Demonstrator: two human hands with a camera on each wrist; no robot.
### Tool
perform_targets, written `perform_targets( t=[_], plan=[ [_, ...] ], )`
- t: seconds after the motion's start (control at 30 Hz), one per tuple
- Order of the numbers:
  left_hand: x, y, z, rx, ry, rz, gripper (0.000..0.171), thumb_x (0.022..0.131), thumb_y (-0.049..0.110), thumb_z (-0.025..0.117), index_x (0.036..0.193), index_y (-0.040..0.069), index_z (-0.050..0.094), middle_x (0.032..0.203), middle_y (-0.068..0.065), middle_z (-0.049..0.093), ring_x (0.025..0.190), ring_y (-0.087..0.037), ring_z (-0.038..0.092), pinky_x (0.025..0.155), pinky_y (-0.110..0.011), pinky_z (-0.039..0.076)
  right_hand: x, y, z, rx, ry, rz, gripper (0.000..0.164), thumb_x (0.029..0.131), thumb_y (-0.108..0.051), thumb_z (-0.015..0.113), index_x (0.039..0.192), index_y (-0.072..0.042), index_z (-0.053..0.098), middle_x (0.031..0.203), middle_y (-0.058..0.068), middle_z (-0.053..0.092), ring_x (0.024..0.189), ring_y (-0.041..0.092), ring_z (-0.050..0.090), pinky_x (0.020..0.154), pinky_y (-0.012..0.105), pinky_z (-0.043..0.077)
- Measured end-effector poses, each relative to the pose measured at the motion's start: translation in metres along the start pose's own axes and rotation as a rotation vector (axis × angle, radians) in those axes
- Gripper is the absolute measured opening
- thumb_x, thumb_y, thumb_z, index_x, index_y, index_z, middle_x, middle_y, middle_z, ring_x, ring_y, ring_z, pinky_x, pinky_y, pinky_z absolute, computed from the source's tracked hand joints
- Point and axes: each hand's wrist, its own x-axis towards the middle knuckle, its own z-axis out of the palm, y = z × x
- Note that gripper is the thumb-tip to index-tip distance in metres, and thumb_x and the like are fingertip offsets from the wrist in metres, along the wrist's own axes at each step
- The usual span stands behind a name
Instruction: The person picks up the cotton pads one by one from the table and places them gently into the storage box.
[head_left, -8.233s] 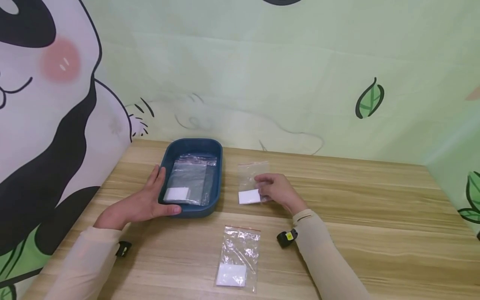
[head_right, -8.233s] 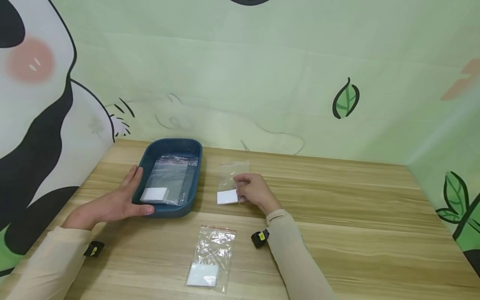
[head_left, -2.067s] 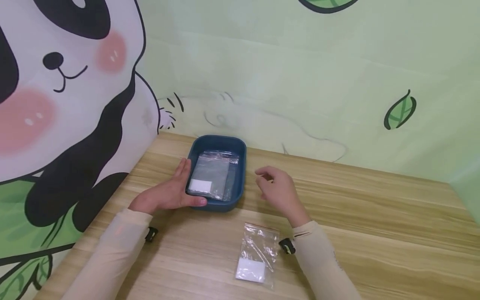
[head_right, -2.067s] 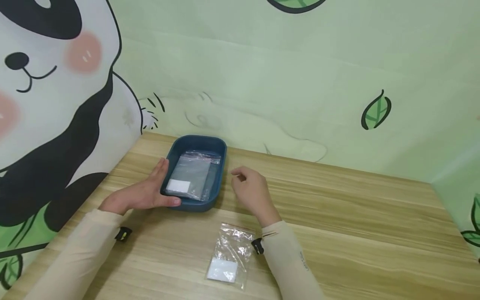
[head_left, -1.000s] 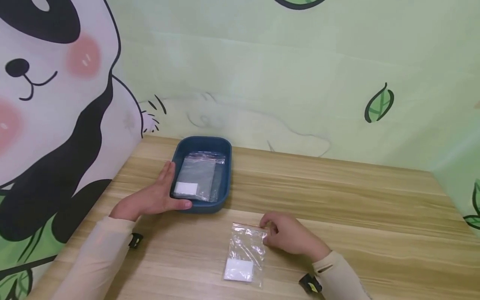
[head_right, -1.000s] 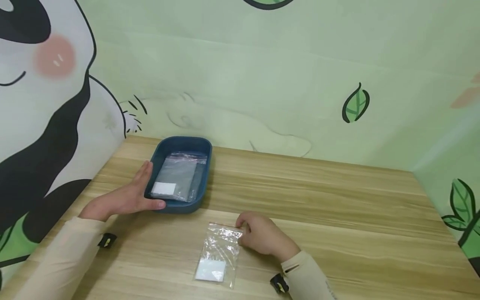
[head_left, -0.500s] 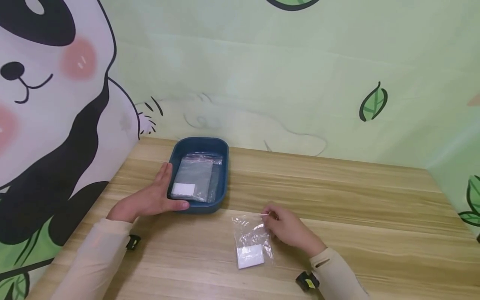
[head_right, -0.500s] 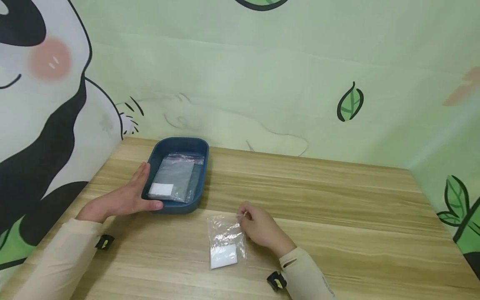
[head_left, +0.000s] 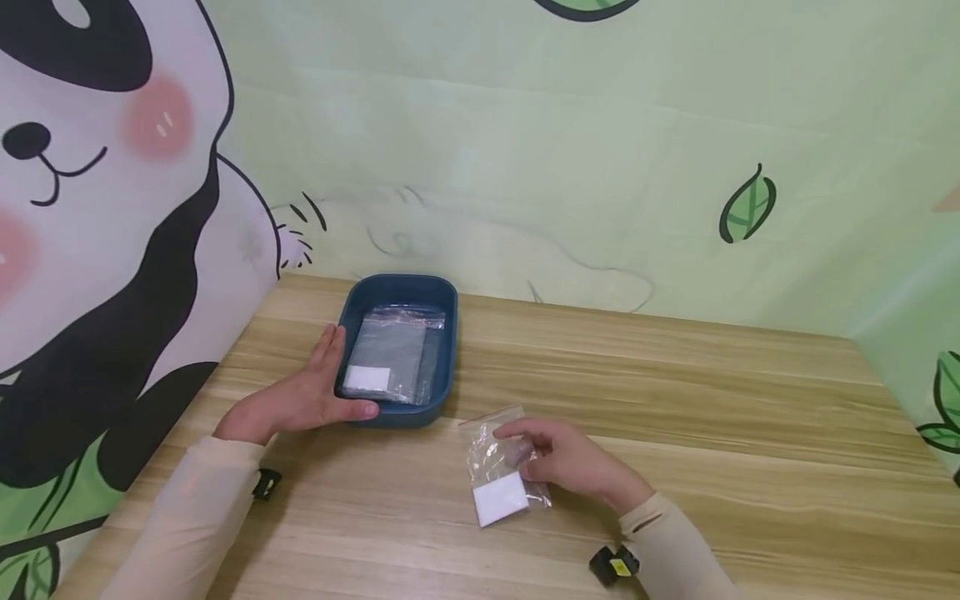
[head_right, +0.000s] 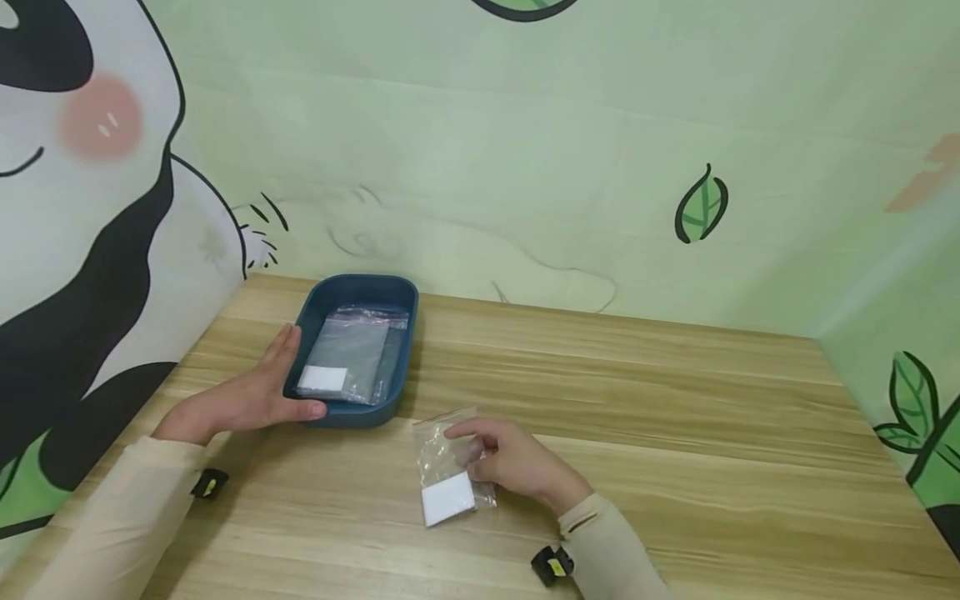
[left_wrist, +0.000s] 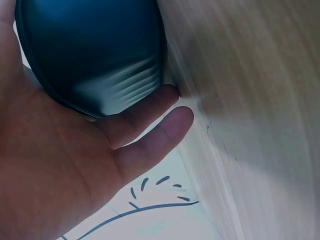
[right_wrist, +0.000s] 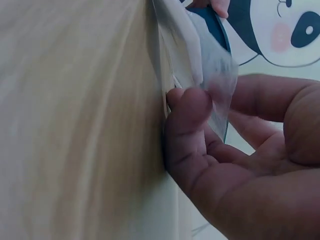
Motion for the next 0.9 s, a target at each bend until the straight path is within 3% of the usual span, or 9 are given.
perform_targets(
  t=[0.17,0.3,0.43,0.57,0.83,0.9],
  plan=[
    [-0.0004,0.002,-0.0003,-0.01,0.001,0.008,0.133,0.083,0.059,0.077,0.154,-0.01,-0.012,0.16,-0.034,-0.019,0.146,-0.054,0.004,0.114,-0.062,0.019,0.0002,-0.0014,0.0053,-0.056,0.03,-0.018,0.037,0.089,0.01,0.058,0.122,-0.003,0.069,0.094,0.01,0.065,0.08,0.018,0.056,0.067,0.029,0.049],
    [-0.0003,0.0022,-0.0005,-0.011,0.0,0.01,0.133,0.083,0.059,0.077,0.154,-0.011,-0.012,0.16,-0.034,-0.019,0.146,-0.054,0.004,0.114,-0.062,0.019,0.0008,-0.0016,0.0065,-0.096,0.085,-0.023,0.035,0.092,0.006,0.059,0.125,-0.001,0.068,0.111,0.015,0.066,0.084,0.017,0.058,0.071,0.029,0.051],
    [-0.0009,0.0026,-0.0007,-0.01,-0.005,0.006,0.132,0.084,0.059,0.076,0.154,-0.01,-0.013,0.159,-0.034,-0.02,0.145,-0.055,0.007,0.114,-0.062,0.02,0.001,-0.0038,0.007,-0.078,0.118,0.01,0.042,0.092,-0.001,0.064,0.134,0.002,0.062,0.129,0.023,0.061,0.094,0.021,0.064,0.076,0.032,0.055],
    [-0.0021,0.002,-0.0011,-0.006,-0.009,0.001,0.132,0.085,0.059,0.075,0.154,-0.009,-0.014,0.159,-0.033,-0.021,0.144,-0.057,0.011,0.114,-0.061,0.021,0.0016,-0.0062,0.0086,-0.067,0.141,0.024,0.051,0.088,0.001,0.068,0.138,0.003,0.058,0.134,0.026,0.058,0.098,0.025,0.065,0.075,0.033,0.057],
    [-0.0021,0.0024,-0.0008,-0.026,-0.014,0.005,0.132,0.085,0.058,0.075,0.155,-0.008,-0.015,0.16,-0.031,-0.022,0.145,-0.055,0.008,0.114,-0.062,0.02,0.0027,-0.0042,0.0097,-0.093,0.185,0.009,0.053,0.087,0.01,0.062,0.139,0.002,0.058,0.125,0.019,0.065,0.084,0.021,0.062,0.068,0.028,0.054],
    [-0.0017,0.0025,-0.0006,-0.026,-0.015,0.004,0.131,0.085,0.058,0.075,0.155,-0.007,-0.015,0.16,-0.031,-0.023,0.145,-0.055,0.008,0.114,-0.061,0.02,0.0029,-0.0043,0.0096,-0.098,0.198,0.015,0.052,0.087,0.01,0.06,0.139,0.0,0.059,0.125,0.016,0.066,0.089,0.022,0.061,0.072,0.03,0.053]
  ],
)
